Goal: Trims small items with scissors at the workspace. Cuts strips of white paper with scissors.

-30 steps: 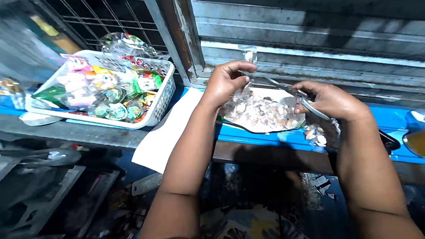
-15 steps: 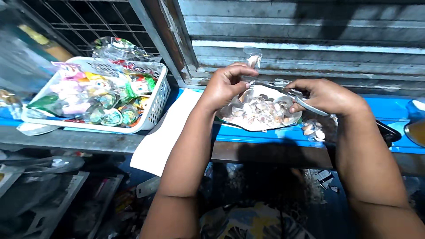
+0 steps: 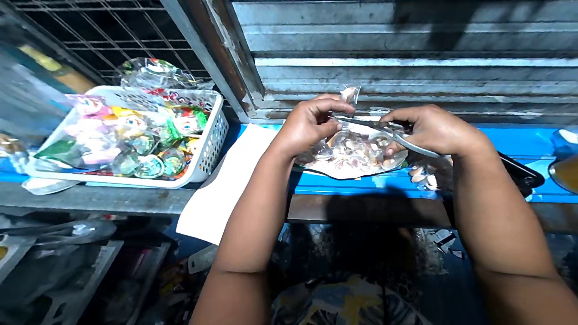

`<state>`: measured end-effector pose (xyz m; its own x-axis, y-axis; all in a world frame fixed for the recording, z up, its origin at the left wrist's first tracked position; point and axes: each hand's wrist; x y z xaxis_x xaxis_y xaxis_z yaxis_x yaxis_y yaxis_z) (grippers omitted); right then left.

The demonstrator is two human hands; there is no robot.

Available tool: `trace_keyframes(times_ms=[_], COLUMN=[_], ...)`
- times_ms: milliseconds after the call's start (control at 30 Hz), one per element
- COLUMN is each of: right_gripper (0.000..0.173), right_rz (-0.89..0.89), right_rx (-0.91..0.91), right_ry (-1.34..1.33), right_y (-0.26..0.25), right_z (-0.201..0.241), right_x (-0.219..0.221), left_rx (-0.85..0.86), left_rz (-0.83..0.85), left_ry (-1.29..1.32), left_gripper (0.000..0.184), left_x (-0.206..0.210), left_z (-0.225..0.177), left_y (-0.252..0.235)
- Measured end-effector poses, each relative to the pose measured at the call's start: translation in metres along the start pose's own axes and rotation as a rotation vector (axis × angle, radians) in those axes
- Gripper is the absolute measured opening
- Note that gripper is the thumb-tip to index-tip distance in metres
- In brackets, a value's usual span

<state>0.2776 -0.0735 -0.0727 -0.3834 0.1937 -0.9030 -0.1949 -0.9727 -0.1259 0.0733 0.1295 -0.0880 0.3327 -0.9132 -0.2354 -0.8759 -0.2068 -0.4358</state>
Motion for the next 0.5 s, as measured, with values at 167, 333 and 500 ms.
trace_keyframes(times_ms=[167,333,500], right_gripper=[0.055,0.054,0.053], right_rz=[-0.009,-0.017,-0.017], right_rx=[0.006,-0.01,0.003], right_ry=[0.007,0.027,0.045], right_y=[0.0001,-0.0004,-0.0012], right_z=[0.0012,0.0005,0.0003], right_x=[0.0011,0.0017,0.002], left_rx=[-0.007,-0.015,-0.018], left_rz=[0.003,0.006,0.007], left_ry=[0.017,0.034,0.021], left_gripper=[0.029,0.03,0.03], left_x=[0.0018,0.0028,0.0032], left_z=[-0.0006,-0.0003,-0.0009], left_y=[0.0002,0.0001,0.0002])
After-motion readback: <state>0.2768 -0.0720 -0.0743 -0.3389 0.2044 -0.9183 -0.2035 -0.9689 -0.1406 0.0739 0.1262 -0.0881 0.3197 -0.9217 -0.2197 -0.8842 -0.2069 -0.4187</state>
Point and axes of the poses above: each hand's wrist, its own y-axis away from the middle knuckle, its own x-axis out of the palm, z = x × y, and after that the axes turned 9 degrees about y, right-handed
